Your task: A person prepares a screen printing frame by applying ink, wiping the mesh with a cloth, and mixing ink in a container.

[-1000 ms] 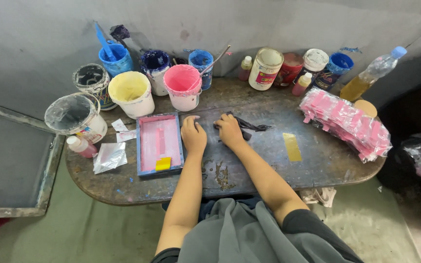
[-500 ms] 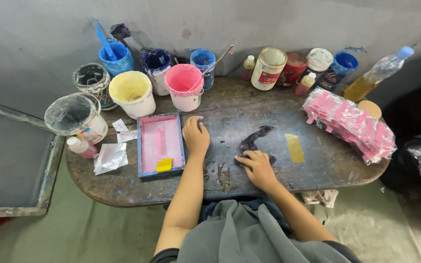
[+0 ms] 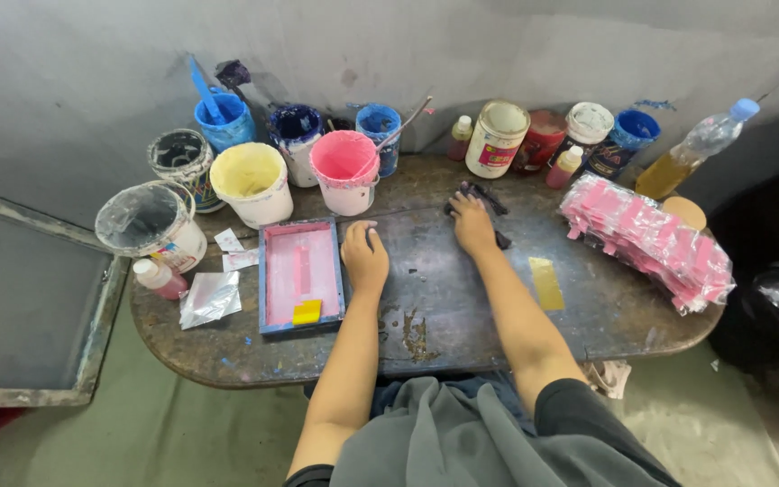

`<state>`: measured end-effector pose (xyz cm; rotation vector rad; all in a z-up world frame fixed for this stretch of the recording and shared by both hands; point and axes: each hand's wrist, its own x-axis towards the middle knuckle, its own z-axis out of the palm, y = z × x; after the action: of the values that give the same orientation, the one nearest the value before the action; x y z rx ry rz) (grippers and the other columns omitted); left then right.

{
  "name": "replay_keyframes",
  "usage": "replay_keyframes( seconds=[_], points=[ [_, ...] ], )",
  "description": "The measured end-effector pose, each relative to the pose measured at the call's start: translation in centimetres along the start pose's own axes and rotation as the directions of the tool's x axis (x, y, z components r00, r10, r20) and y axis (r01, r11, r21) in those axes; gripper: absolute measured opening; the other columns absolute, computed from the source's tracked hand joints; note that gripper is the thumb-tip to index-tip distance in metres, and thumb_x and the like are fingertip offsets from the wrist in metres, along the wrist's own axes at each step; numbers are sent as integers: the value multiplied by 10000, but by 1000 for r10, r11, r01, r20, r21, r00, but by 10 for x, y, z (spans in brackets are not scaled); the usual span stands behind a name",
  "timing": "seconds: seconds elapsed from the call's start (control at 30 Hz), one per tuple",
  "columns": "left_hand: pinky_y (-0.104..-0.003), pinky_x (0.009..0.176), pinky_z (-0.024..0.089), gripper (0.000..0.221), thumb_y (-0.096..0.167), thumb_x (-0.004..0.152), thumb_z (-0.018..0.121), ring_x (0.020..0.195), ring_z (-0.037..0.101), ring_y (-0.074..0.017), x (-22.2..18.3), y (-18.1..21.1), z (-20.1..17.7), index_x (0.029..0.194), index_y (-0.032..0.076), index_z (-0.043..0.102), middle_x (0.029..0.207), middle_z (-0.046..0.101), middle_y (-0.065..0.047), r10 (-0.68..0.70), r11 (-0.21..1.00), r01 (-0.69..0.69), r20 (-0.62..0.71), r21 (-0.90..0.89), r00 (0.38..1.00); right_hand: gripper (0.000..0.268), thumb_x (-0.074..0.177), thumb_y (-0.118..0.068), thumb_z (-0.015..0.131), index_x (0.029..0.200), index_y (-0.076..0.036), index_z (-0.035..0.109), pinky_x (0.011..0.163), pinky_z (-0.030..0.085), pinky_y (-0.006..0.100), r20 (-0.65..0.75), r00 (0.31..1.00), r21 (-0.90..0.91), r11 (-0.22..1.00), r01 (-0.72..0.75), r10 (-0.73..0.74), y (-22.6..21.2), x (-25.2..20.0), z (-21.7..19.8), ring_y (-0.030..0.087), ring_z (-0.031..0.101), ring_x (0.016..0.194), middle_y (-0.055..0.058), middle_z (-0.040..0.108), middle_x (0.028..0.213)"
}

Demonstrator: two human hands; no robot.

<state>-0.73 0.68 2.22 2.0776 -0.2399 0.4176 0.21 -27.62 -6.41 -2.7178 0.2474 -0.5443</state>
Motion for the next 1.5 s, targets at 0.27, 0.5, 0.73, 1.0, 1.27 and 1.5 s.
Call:
replay_keyframes(
  seconds=[0.27, 0.5, 0.73, 1.0, 1.27, 1.5],
  points=[
    [-455, 988, 472, 305, 261, 1114, 370, 1102, 656, -308, 6, -13, 12, 1106, 117, 639, 1107, 629, -86, 109, 992, -112, -56, -49, 992, 345, 943, -58, 563, 1249, -41, 721, 1171, 394, 471, -36, 951, 122, 943, 310, -308, -139, -8, 35, 375, 607, 1305, 207, 707, 1288],
    [-465, 945, 488, 237, 241, 1091, 443, 1121, 641, -350, 7, -45, 28, 1074, 99, 633, 1104, 640, -105, 248, 966, -256, -166, -27, 955, 408, 926, -13, 576, 1316, -64, 684, 1204, 356, 517, 81, 912, 246, 895, 373, -402, -153, -21, 12, 389, 537, 1383, 182, 646, 1408],
    [-454, 953, 492, 250, 245, 1099, 427, 1122, 646, -333, 4, -36, 18, 1085, 111, 637, 1114, 636, -96, 235, 970, -242, -133, -34, 963, 363, 998, -92, 573, 1344, -77, 681, 1175, 379, 496, 22, 980, 116, 974, 195, -198, -30, -7, -7, 380, 552, 1367, 175, 648, 1408],
    [-470, 1014, 463, 153, 189, 1046, 530, 1160, 638, -325, 0, -20, 12, 1073, 94, 647, 1141, 644, -100, 156, 988, -155, -41, 20, 987, 399, 1071, -181, 538, 1461, -132, 607, 1209, 324, 498, -69, 990, -40, 991, -128, 125, 123, -43, -52, 369, 475, 1434, 138, 561, 1523],
    [-547, 1206, 259, 226, 204, 993, 568, 1462, 415, -318, -4, 6, -1, 1211, 162, 611, 1403, 565, -108, 46, 939, -154, 331, 306, 942, 422, 1057, -170, 510, 1458, -81, 609, 1167, 357, 520, -168, 974, -76, 984, -163, 149, 85, -154, -84, 448, 490, 1392, 194, 573, 1493],
    [-570, 1185, 321, 276, 228, 1020, 515, 1446, 442, -340, -15, 6, 6, 1278, 164, 589, 1440, 548, -116, 153, 876, -325, 434, 356, 888, 459, 1002, -206, 556, 1459, -203, 600, 1169, 359, 479, -43, 999, -80, 997, 20, -24, 2, -249, -89, 379, 507, 1395, 85, 597, 1481]
  ],
)
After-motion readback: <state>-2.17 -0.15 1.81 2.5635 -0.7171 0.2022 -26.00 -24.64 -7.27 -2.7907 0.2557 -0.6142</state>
